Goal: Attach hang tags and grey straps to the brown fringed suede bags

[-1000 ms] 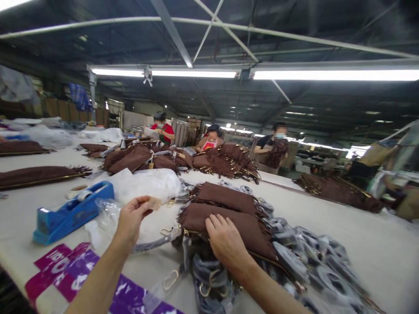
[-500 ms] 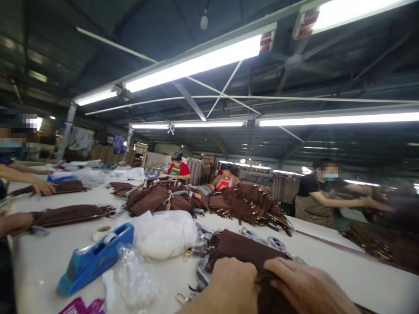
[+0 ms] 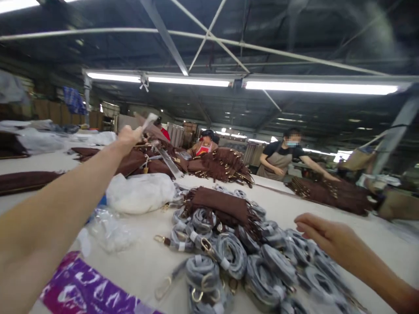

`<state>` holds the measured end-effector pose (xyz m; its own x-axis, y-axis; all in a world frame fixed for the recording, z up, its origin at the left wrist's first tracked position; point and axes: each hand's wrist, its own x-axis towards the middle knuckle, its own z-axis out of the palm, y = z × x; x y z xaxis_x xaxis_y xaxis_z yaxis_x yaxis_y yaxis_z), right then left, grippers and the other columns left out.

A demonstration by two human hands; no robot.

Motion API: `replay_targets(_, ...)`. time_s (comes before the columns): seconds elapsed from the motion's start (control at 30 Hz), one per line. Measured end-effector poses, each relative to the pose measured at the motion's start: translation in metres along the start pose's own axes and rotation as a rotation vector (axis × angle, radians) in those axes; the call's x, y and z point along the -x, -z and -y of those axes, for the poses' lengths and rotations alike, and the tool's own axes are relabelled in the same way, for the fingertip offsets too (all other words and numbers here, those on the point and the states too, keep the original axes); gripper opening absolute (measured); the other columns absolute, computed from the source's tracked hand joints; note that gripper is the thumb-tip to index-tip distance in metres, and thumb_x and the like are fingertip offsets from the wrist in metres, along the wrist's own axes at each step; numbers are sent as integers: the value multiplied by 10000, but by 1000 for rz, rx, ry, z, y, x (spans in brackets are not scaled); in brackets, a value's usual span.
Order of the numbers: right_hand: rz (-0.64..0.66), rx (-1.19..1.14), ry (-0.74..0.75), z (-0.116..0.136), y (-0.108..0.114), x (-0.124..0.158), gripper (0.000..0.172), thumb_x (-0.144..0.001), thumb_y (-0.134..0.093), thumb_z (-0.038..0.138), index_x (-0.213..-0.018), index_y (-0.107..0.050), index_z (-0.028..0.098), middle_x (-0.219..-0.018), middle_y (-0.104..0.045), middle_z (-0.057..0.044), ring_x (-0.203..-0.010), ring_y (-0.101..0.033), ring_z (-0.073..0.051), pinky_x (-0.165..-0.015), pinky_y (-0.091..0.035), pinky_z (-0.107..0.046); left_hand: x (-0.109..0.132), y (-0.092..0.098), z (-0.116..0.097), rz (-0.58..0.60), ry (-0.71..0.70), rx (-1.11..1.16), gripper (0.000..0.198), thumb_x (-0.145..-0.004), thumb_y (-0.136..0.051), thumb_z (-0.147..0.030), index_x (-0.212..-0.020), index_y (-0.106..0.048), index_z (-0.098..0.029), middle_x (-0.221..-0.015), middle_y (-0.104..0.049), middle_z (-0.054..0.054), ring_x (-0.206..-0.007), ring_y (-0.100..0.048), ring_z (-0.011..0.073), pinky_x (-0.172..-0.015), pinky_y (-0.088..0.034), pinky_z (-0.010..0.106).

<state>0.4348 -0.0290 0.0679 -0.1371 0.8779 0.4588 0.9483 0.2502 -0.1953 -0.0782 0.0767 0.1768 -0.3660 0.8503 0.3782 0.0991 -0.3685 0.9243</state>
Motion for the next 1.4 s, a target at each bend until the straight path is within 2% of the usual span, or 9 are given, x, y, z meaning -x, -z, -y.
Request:
replay_targets(0.13, 201, 49, 53, 20, -36, 18, 245, -900, -420, 395, -812, -613, 272, -699, -673, -16, -653, -625, -200, -618, -394, -298, -2, 10, 64, 21, 46, -197, 178, -785, -632, -310, -702, -627, -152, -726, -656, -12, -893, -665, 275, -590, -468, 251)
replay_targets(0.3, 312, 97, 135, 65, -61, 14, 233, -915, -417, 244, -798, -618, 235, -728, -676, -7, -713, -633, -182, -641, -375, -267, 72, -23, 155, 405, 85, -344, 90, -631, -667, -223, -664, -690, -143, -611, -663, 30, -595, -617, 193, -487, -421, 224)
replay_targets(0.5, 236, 170, 118, 92, -98, -23, 246, -934, -421, 175, -901, -660, 224, -878, -711, -24, -857, -661, -183, -716, -418, -252, 138, -75, 217, 607, -148, -601, 183, -721, -536, -185, -802, -698, -203, -902, -725, 48, -890, -652, 222, -811, -484, 317)
replay_targets(0.63, 179, 284, 123, 102, -136, -62, 295, -909, -416, 111, -1040, -656, 221, -1029, -693, -55, -970, -648, -201, -783, -464, -270, 162, -87, 256, 521, -351, -986, 299, -840, -412, -109, -956, -672, -198, -1296, -604, 113, -1162, -572, 250, -947, -428, 405)
replay_targets(0.8, 151, 370, 132, 120, -191, -110, 400, -819, -481, 24, -1180, -583, 161, -1181, -630, -142, -1124, -578, -256, -843, -481, -325, 164, -85, 289, 432, -498, -954, 347, -860, -363, -77, -919, -679, -208, -1272, -619, 116, -1124, -591, 253, -913, -440, 411)
replay_targets(0.93, 123, 406, 92, 123, -212, -142, 282, -838, -447, -14, -985, -629, 145, -986, -682, -137, -934, -657, -261, -756, -488, -335, 158, -80, 298, 449, -575, -863, 318, -854, -395, -92, -924, -672, -233, -1242, -637, 90, -1094, -602, 243, -873, -448, 376)
replay_targets(1.07, -22, 385, 47, 106, -188, -173, 314, -895, -361, 10, -1005, -620, 150, -981, -674, -122, -898, -654, -229, -731, -466, -301, 157, -81, 298, 423, -547, -836, 322, -823, -402, -52, -879, -670, -221, -1234, -635, 94, -1065, -604, 238, -877, -431, 375)
replay_targets(1.27, -251, 322, 90, 87, -104, -193, 345, -877, -415, 71, -1045, -673, 227, -1298, -563, -58, -1188, -485, -229, -976, -374, -358, 156, -84, 292, 420, -484, -857, 340, -797, -408, -33, -849, -681, -228, -1224, -639, 82, -995, -614, 231, -889, -426, 372)
replay_targets(1.4, -502, 99, 254, 96, -58, -186, 319, -850, -436, 125, -964, -708, 247, -1183, -607, -53, -1081, -512, -245, -966, -373, -411, 153, -81, 295, 442, -486, -827, 356, -799, -423, -60, -904, -699, -259, -1226, -647, 62, -960, -630, 223, -881, -455, 358)
